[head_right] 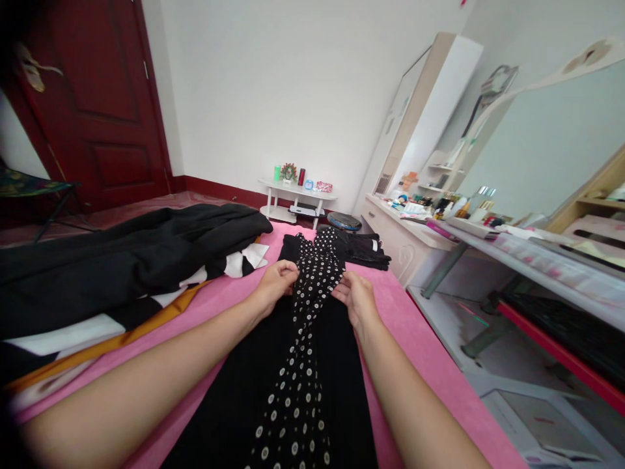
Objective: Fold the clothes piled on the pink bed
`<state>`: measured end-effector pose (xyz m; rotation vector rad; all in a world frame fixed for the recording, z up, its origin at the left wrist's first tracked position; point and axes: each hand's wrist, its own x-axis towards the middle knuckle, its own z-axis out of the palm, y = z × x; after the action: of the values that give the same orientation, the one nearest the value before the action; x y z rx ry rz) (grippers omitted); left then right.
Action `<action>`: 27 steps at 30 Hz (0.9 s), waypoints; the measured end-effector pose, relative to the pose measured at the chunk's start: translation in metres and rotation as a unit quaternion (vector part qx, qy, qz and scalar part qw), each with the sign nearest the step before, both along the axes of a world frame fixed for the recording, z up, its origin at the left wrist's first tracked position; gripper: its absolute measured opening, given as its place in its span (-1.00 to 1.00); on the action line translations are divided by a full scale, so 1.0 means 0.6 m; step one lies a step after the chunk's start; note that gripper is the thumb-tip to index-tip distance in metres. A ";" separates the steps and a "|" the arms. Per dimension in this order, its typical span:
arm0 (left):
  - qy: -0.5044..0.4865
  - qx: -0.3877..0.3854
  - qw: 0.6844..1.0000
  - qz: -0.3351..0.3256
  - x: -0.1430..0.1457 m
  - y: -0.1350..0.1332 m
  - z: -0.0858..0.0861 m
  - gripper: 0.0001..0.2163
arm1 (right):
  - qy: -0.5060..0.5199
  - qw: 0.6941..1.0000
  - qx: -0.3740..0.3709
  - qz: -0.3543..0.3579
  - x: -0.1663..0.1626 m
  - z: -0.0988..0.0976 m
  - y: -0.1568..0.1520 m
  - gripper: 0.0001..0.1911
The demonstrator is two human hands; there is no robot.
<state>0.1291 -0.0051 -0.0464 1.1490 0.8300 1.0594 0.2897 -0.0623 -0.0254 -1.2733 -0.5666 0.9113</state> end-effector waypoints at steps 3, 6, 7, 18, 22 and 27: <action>0.010 -0.019 1.000 0.011 -0.004 0.007 -0.006 -0.85 | 0.019 0.999 0.012 -0.040 0.011 -0.010 0.002 -0.95; 0.006 -0.023 0.999 0.033 -0.008 0.011 -0.012 -0.84 | 0.012 0.997 0.014 -0.069 0.016 -0.024 0.001 -0.94; -0.001 -0.013 0.999 0.043 -0.009 0.011 -0.013 -0.84 | 0.005 0.997 0.015 -0.076 0.016 -0.029 0.000 -0.94; 0.091 -0.041 0.981 -0.164 -0.045 -0.009 0.015 -0.46 | -0.530 0.842 0.081 0.057 -0.024 0.003 -0.102 -0.55; 0.213 -0.015 0.941 -0.264 -0.065 0.000 0.028 -0.66 | -0.633 0.670 0.072 0.382 -0.088 0.050 -0.187 -0.42; 0.238 0.025 0.917 -0.318 -0.076 0.006 0.025 -0.60 | -0.635 0.675 0.059 0.371 -0.104 0.067 -0.211 -0.64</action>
<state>0.0836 -0.0016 -0.0312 1.6083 0.7155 0.2586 0.2275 -0.1890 0.0147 -1.4315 -2.3511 0.4197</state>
